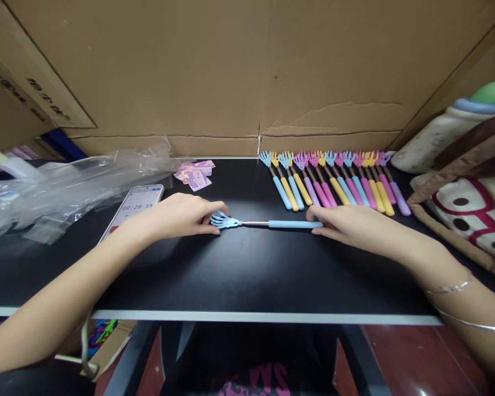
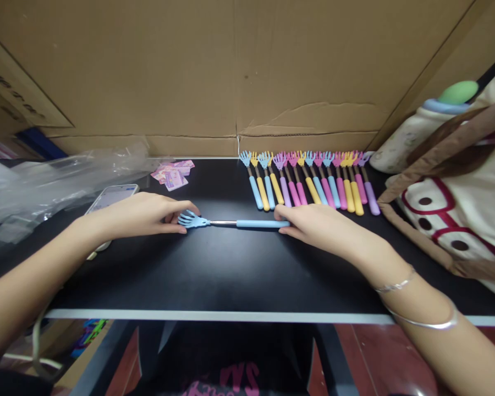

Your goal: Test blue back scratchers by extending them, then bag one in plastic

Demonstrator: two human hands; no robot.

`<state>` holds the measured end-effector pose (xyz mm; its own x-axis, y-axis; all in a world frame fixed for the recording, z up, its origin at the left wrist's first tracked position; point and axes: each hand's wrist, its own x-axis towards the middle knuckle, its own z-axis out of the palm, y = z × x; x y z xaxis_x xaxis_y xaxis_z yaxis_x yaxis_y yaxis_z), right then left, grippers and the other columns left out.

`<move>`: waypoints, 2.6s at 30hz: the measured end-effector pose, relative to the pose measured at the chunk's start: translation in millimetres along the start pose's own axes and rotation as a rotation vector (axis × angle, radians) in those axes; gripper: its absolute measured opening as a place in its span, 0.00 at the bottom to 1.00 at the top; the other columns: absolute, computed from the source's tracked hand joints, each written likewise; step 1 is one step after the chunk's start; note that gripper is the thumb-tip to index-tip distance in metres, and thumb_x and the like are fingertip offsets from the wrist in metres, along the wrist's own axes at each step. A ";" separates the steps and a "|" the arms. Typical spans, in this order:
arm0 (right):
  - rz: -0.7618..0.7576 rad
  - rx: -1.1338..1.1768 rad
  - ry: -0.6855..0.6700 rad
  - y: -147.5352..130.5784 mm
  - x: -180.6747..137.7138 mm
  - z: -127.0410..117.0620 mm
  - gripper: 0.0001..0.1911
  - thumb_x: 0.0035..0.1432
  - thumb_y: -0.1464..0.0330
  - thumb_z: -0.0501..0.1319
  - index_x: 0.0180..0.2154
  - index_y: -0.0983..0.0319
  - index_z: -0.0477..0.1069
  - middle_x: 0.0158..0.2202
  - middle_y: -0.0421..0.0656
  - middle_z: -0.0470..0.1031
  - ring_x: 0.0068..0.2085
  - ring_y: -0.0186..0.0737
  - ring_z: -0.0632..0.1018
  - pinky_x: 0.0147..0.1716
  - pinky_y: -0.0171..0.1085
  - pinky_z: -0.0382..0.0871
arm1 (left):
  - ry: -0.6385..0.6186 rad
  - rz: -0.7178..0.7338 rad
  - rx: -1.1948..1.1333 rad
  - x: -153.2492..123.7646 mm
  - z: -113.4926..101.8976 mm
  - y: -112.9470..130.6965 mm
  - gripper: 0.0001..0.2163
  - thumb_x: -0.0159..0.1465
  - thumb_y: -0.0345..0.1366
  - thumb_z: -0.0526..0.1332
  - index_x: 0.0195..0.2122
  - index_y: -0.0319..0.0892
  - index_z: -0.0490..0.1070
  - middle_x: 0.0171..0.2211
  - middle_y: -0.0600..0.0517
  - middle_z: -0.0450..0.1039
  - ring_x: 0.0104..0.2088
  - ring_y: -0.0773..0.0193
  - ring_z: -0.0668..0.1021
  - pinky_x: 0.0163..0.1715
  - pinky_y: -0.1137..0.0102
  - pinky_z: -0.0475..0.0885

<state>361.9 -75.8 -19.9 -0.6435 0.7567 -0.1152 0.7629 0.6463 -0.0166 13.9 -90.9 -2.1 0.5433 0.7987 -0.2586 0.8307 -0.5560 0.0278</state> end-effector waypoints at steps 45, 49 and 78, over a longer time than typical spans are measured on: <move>-0.336 -0.048 0.431 -15.7 4.1 -2.7 0.13 0.68 0.66 0.51 0.38 0.61 0.72 0.35 0.45 0.74 0.38 0.39 0.72 0.36 0.35 0.63 | 0.404 0.250 0.217 1.6 16.7 -0.3 0.12 0.67 0.41 0.60 0.50 0.46 0.72 0.48 0.49 0.72 0.46 0.59 0.76 0.45 0.67 0.71; -0.337 -0.040 0.388 -16.9 8.6 6.6 0.11 0.68 0.65 0.53 0.40 0.61 0.73 0.36 0.45 0.74 0.39 0.39 0.72 0.35 0.35 0.64 | 0.440 0.274 0.228 1.4 18.8 1.4 0.09 0.66 0.41 0.61 0.44 0.46 0.75 0.52 0.48 0.70 0.51 0.55 0.73 0.51 0.61 0.70; -0.399 -0.039 0.474 -36.8 16.1 18.5 0.05 0.64 0.71 0.54 0.38 0.61 0.68 0.34 0.42 0.76 0.33 0.36 0.75 0.34 0.35 0.64 | 0.391 0.286 0.162 8.5 22.5 10.4 0.12 0.66 0.42 0.61 0.47 0.45 0.68 0.41 0.53 0.74 0.34 0.63 0.77 0.34 0.70 0.65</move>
<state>324.6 -89.3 -39.5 -0.8430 0.4116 0.3463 0.4608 0.8848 0.0699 24.5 -95.1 -25.7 0.7769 0.6183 0.1190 0.6293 -0.7688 -0.1137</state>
